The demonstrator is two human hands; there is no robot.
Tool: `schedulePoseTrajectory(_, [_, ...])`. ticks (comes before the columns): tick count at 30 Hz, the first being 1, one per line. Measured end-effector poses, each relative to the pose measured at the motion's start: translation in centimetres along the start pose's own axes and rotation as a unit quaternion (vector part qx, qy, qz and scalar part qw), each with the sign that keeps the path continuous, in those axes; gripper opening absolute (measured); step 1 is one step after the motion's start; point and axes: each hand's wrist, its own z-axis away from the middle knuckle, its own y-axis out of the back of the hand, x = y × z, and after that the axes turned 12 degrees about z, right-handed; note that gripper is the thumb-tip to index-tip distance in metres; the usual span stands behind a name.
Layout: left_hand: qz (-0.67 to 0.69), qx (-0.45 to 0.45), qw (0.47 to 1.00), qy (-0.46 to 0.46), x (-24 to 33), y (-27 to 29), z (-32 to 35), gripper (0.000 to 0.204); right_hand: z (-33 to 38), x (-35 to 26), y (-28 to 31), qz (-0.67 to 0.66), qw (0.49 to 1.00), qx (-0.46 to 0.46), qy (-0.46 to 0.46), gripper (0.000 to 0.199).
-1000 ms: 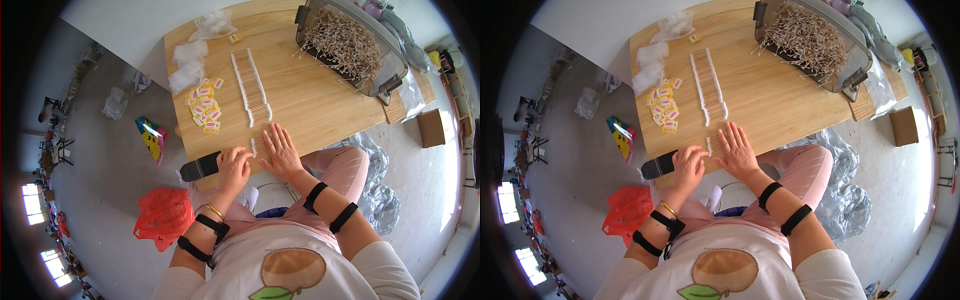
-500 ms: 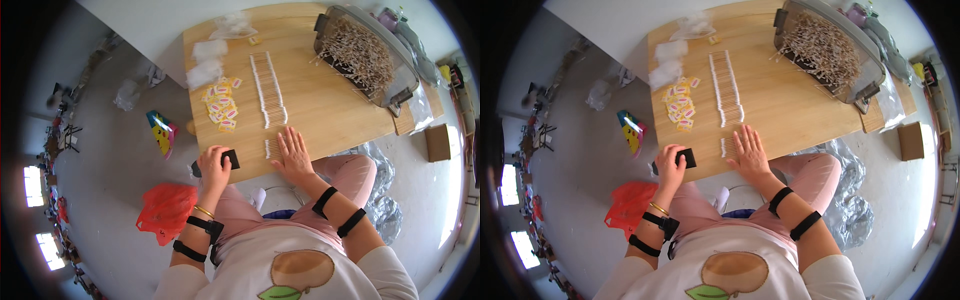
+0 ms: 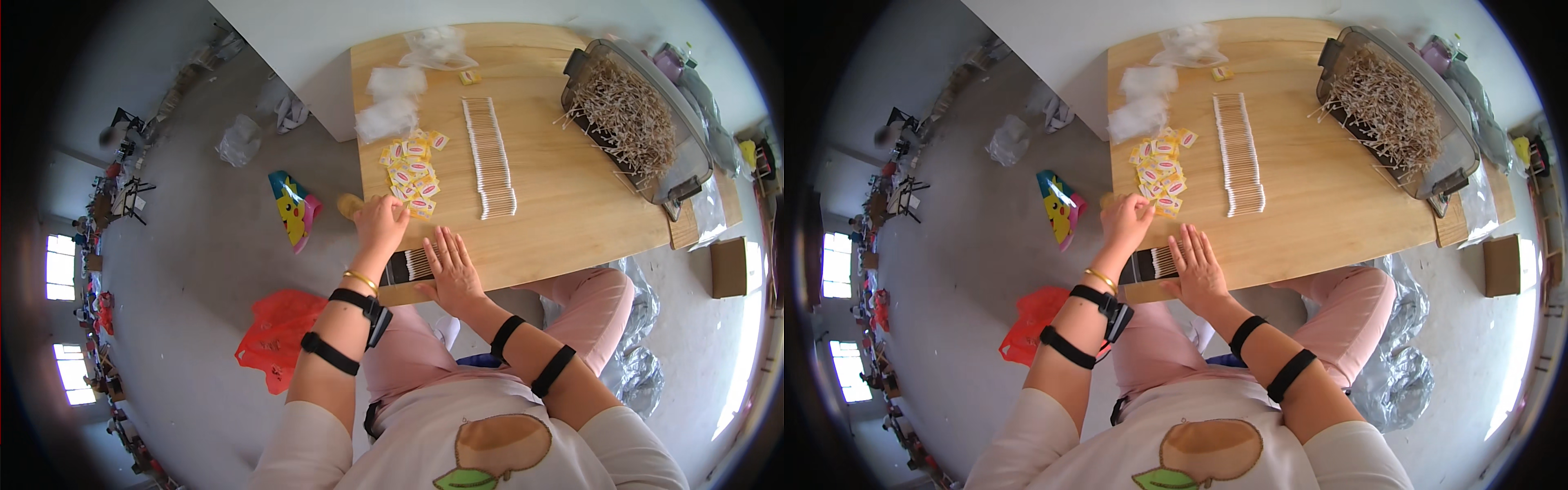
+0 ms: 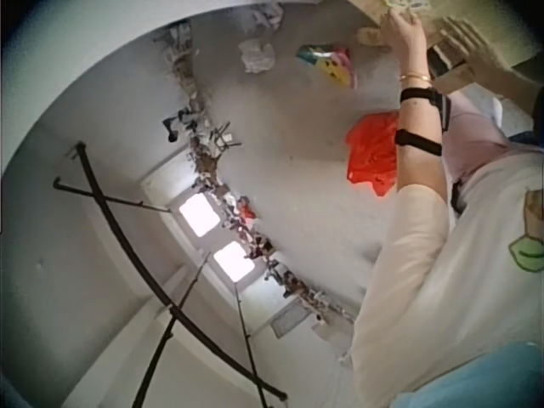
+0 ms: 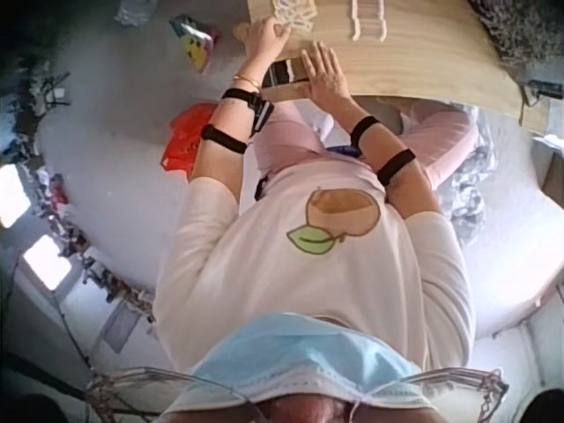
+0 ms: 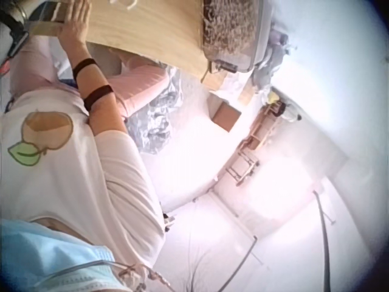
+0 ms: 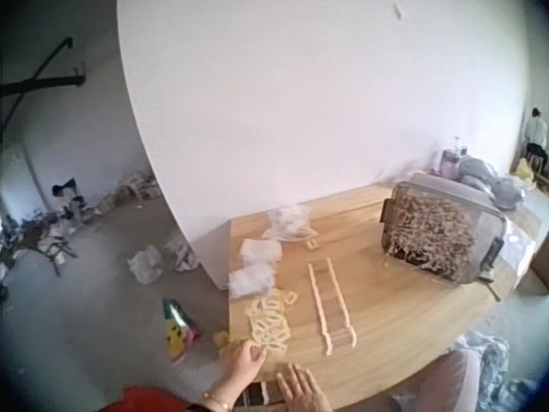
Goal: Arranging cotton swabs and packaging them into small plastic bags.
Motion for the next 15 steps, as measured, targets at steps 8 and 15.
schedulePoseTrajectory(8, [-0.043, -0.003, 0.997, 0.061, 1.5, -1.3, -0.3, 0.036, -0.2, -0.2, 0.2, -0.002, 1.0, -0.016, -0.006, 0.091])
schedulePoseTrajectory(15, [-0.013, -0.082, 0.991, 0.108, 0.9, -0.5, -0.3, 0.03, -0.2, -0.2, 0.3, 0.004, 1.0, -0.013, -0.008, 0.09])
